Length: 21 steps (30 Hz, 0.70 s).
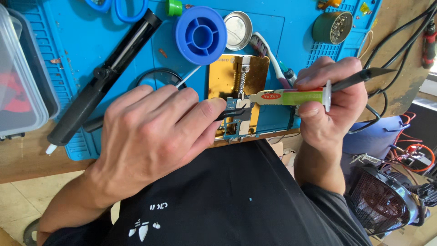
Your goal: The person cleans a small circuit board with a toothbrush, then uses tweezers to position a component. They apply flux from a tube to the board and use a soldering iron with solder wire to attach the component.
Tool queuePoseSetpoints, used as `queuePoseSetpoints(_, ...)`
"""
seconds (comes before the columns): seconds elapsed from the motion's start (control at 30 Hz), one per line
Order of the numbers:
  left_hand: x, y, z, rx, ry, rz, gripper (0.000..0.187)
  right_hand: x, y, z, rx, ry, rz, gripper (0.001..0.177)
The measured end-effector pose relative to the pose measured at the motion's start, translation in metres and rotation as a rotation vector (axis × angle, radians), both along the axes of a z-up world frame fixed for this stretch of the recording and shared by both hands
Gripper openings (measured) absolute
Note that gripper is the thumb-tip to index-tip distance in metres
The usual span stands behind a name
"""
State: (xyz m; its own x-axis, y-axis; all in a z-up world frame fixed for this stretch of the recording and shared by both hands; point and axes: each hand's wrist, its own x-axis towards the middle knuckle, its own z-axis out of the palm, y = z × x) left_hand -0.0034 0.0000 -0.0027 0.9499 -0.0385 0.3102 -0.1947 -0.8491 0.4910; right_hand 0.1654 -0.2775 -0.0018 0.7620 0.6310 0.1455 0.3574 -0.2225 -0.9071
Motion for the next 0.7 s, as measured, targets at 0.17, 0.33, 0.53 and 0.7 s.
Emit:
queuePoseSetpoints(0.17, -0.0002, -0.0002, -0.0003, 0.003, 0.0, 0.001, 0.005, 0.0017, 0.0007, -0.0012, -0.011, -0.026, 0.007, 0.054)
queuePoseSetpoints(0.33, 0.0004, -0.0001, -0.0003, -0.003, -0.001, 0.002, 0.005, -0.0011, 0.0017, -0.0006, -0.007, -0.005, -0.008, 0.054)
queuePoseSetpoints(0.53, -0.0002, -0.0002, -0.0007, -0.001, -0.006, 0.002, 0.005, -0.0041, 0.0021, 0.0021, -0.039, -0.029, -0.019, 0.054)
queuePoseSetpoints(0.7, 0.0, 0.0, 0.0003, -0.003, -0.002, 0.004, 0.005, -0.0043, 0.0002, 0.001, -0.003, -0.04, -0.019, 0.051)
